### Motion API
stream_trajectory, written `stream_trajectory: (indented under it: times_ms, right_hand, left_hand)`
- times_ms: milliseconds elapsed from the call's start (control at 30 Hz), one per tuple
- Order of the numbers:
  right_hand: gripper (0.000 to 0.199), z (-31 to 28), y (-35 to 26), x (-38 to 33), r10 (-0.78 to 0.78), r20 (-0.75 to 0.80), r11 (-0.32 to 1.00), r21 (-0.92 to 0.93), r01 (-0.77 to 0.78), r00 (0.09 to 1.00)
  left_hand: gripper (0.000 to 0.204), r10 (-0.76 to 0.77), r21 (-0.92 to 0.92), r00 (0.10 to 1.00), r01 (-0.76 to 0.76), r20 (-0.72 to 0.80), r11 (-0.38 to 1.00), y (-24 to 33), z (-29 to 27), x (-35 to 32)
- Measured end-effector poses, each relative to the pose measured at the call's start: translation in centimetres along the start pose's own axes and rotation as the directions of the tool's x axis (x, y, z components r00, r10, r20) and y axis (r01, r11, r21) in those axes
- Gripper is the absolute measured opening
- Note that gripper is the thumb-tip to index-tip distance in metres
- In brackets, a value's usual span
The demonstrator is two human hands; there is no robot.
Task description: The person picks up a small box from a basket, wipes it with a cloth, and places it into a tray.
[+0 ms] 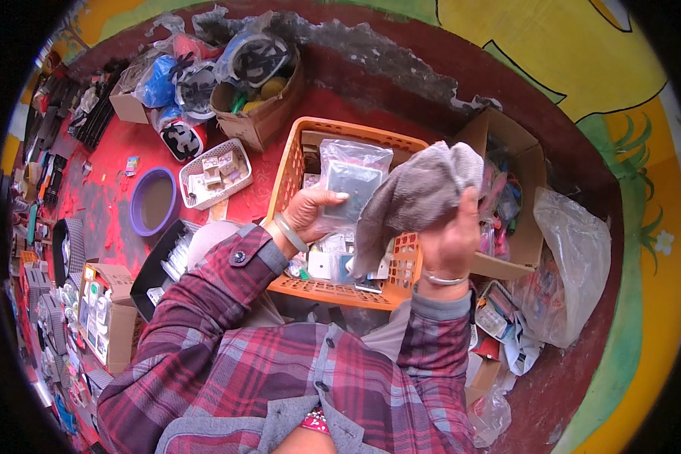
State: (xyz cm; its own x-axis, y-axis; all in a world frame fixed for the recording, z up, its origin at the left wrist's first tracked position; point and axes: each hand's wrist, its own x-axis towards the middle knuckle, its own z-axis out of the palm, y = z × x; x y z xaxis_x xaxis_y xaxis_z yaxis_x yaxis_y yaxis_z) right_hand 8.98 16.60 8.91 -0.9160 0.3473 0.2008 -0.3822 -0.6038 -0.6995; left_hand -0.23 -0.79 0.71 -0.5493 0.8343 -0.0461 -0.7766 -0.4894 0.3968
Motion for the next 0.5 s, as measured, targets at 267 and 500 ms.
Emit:
stream_trajectory:
  times_ms: [267, 500]
  right_hand:
    - [0.052, 1.2, 7.1, -0.9, 0.191, 0.598, 0.063, -0.799, 0.598, 0.779]
    - [0.052, -0.4, 6.7, 0.3, 0.089, 0.523, 0.083, -0.852, 0.517, 0.848]
  left_hand:
    - [0.054, -0.033, 0.219, 0.998, 0.021, 0.05, 0.976, -1.2, -2.0, -0.8]
    - [0.054, -0.149, 0.402, 0.989, 0.137, -0.001, 0.905, -1.1, -0.2, -0.6]
